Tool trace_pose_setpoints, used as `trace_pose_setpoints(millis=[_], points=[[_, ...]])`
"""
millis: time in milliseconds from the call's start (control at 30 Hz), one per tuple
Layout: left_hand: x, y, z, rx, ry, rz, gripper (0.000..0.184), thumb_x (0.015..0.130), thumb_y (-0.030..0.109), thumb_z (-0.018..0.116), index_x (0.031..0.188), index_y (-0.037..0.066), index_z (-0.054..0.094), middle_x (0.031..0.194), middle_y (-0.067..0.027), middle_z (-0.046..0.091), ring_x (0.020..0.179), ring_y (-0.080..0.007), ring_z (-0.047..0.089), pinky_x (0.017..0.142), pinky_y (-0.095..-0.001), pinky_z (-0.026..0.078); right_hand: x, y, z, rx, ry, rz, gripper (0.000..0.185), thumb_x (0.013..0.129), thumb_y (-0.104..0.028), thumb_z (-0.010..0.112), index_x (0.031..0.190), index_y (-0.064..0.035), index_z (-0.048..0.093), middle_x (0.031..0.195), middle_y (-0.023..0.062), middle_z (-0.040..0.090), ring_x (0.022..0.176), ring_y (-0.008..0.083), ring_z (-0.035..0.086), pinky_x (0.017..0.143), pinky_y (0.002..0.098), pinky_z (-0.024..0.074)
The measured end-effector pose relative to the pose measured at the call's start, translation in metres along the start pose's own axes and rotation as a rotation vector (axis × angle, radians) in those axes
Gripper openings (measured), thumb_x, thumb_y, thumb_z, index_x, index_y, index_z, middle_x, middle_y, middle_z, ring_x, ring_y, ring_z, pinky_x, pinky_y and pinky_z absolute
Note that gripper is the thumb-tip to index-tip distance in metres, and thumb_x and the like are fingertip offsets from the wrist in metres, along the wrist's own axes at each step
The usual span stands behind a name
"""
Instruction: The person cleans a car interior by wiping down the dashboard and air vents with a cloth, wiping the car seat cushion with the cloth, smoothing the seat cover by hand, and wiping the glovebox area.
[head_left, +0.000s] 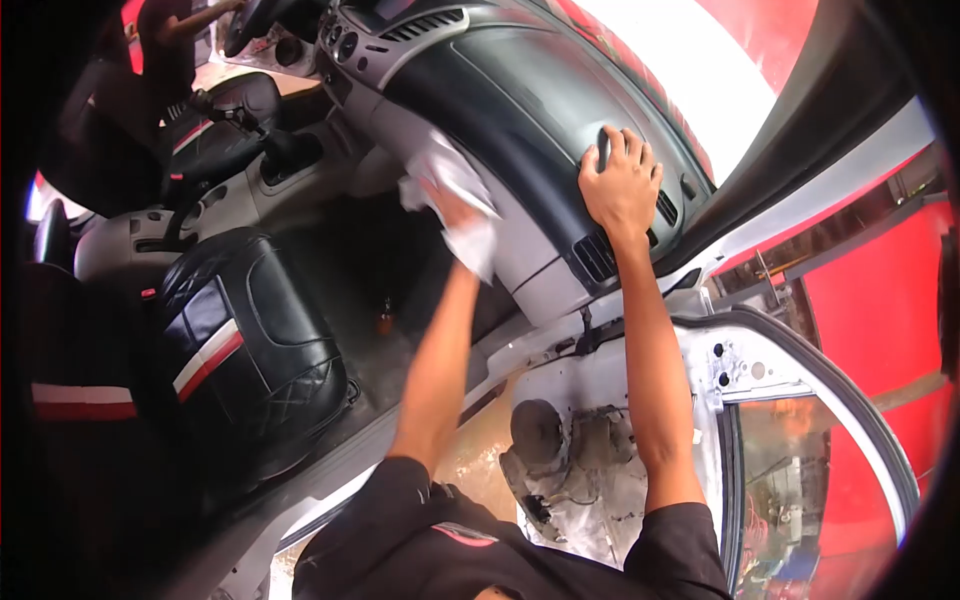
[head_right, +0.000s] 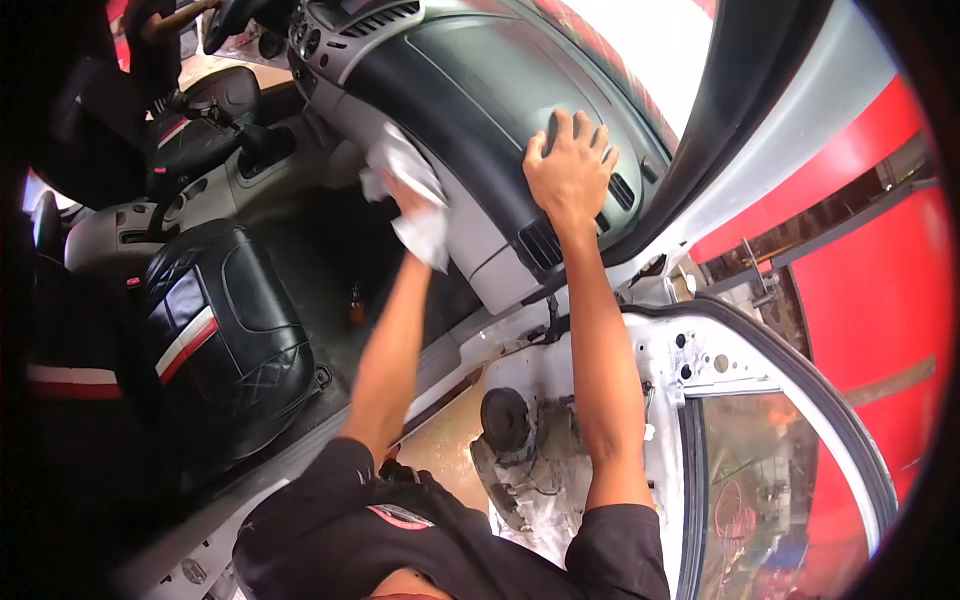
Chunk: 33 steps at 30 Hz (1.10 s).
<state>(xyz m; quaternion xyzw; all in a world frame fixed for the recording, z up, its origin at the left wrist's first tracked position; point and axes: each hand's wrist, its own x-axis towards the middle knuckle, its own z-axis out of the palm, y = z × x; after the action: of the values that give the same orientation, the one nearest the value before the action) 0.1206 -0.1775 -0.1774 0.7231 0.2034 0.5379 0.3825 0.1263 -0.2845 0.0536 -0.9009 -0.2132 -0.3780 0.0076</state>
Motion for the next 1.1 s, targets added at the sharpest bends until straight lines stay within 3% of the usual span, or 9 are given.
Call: trace_pose_setpoints(millis=[67, 100, 333, 567, 700, 867, 933, 1033, 1100], points=[[0.008, -0.016, 0.009, 0.797, -0.178, 0.116, 0.058, 0.109, 0.026, 0.04, 0.16, 0.003, 0.028, 0.165, -0.0168, 0.031, 0.154, -0.0275, 0.024, 0.128, -0.0391, 0.013, -0.002, 0.001, -0.002, -0.002, -0.014, 0.005, 0.049, 0.098, -0.037, 0.053, 0.14, -0.0127, 0.059, 0.147, 0.0149, 0.054, 0.141, 0.0424, 0.044, 0.117, 0.0594, 0.0309], [0.001, -0.01, 0.009, 0.781, -0.207, 0.06, 0.059, 0.108, 0.029, 0.04, 0.16, 0.004, 0.029, 0.164, -0.0161, 0.032, 0.152, -0.0273, 0.026, 0.127, -0.039, 0.015, -0.003, 0.0, -0.004, -0.002, -0.02, 0.006, 0.048, 0.098, -0.037, 0.053, 0.14, -0.0127, 0.059, 0.147, 0.0149, 0.054, 0.141, 0.0427, 0.044, 0.117, 0.0595, 0.0311], [-0.104, 0.142, -0.05, -0.516, -0.224, -0.283, 0.066, 0.106, 0.049, 0.038, 0.156, 0.005, 0.037, 0.155, -0.0112, 0.043, 0.137, -0.0259, 0.041, 0.119, -0.0383, 0.03, -0.004, 0.001, 0.002, -0.014, 0.002, -0.005, 0.048, 0.099, -0.037, 0.054, 0.139, -0.0129, 0.059, 0.148, 0.0147, 0.054, 0.141, 0.0428, 0.045, 0.118, 0.0584, 0.0312], [0.056, -0.032, -0.014, -2.051, 0.051, -0.823, 0.078, 0.104, 0.069, 0.037, 0.151, 0.007, 0.045, 0.145, -0.0063, 0.055, 0.122, -0.0245, 0.056, 0.11, -0.0375, 0.044, -0.001, -0.001, -0.001, -0.04, 0.022, -0.029, 0.045, 0.098, -0.036, 0.055, 0.135, -0.0128, 0.061, 0.144, 0.0134, 0.057, 0.139, 0.0365, 0.048, 0.115, 0.0545, 0.0352], [0.016, 0.005, -0.016, -1.726, 0.138, -0.943, 0.076, 0.105, 0.067, 0.034, 0.152, 0.008, 0.044, 0.147, -0.0066, 0.054, 0.126, -0.0256, 0.055, 0.112, -0.0391, 0.043, 0.001, 0.002, 0.003, -0.056, 0.028, -0.059, 0.043, 0.098, -0.035, 0.055, 0.134, -0.0134, 0.062, 0.143, 0.0126, 0.058, 0.136, 0.0323, 0.051, 0.114, 0.0516, 0.0368], [-0.077, 0.12, -0.066, -1.232, -0.162, -0.774, 0.073, 0.107, 0.065, 0.031, 0.153, 0.01, 0.043, 0.15, -0.007, 0.052, 0.131, -0.027, 0.052, 0.114, -0.0411, 0.041, 0.001, 0.002, -0.003, -0.03, -0.025, -0.058, 0.044, 0.1, -0.036, 0.055, 0.137, -0.0135, 0.062, 0.144, 0.0113, 0.058, 0.137, 0.031, 0.051, 0.115, 0.0473, 0.0365], [-0.06, 0.1, -0.066, -1.475, -0.182, -0.815, 0.071, 0.107, 0.064, 0.03, 0.153, 0.011, 0.043, 0.151, -0.0072, 0.052, 0.132, -0.0275, 0.051, 0.114, -0.0419, 0.041, 0.001, 0.003, -0.001, -0.049, -0.025, -0.063, 0.044, 0.101, -0.035, 0.055, 0.139, -0.0133, 0.061, 0.144, 0.0114, 0.058, 0.136, 0.0316, 0.052, 0.115, 0.0449, 0.0369], [0.014, -0.004, -0.029, -2.366, -0.061, -0.898, 0.07, 0.108, 0.062, 0.028, 0.154, 0.012, 0.043, 0.152, -0.0074, 0.051, 0.135, -0.0283, 0.05, 0.115, -0.0431, 0.04, 0.001, 0.003, -0.001, -0.043, -0.036, -0.07, 0.043, 0.102, -0.033, 0.055, 0.14, -0.0132, 0.06, 0.145, 0.012, 0.058, 0.136, 0.0326, 0.051, 0.115, 0.0455, 0.0372], [0.084, -0.075, -0.007, -1.94, 0.051, -0.973, 0.069, 0.109, 0.062, 0.026, 0.152, 0.012, 0.045, 0.152, -0.0065, 0.052, 0.135, -0.0281, 0.05, 0.115, -0.0418, 0.041, 0.002, 0.0, -0.004, -0.051, -0.058, -0.073, 0.042, 0.102, -0.031, 0.054, 0.14, -0.0131, 0.059, 0.145, 0.0125, 0.057, 0.136, 0.0332, 0.052, 0.115, 0.0458, 0.0376]])
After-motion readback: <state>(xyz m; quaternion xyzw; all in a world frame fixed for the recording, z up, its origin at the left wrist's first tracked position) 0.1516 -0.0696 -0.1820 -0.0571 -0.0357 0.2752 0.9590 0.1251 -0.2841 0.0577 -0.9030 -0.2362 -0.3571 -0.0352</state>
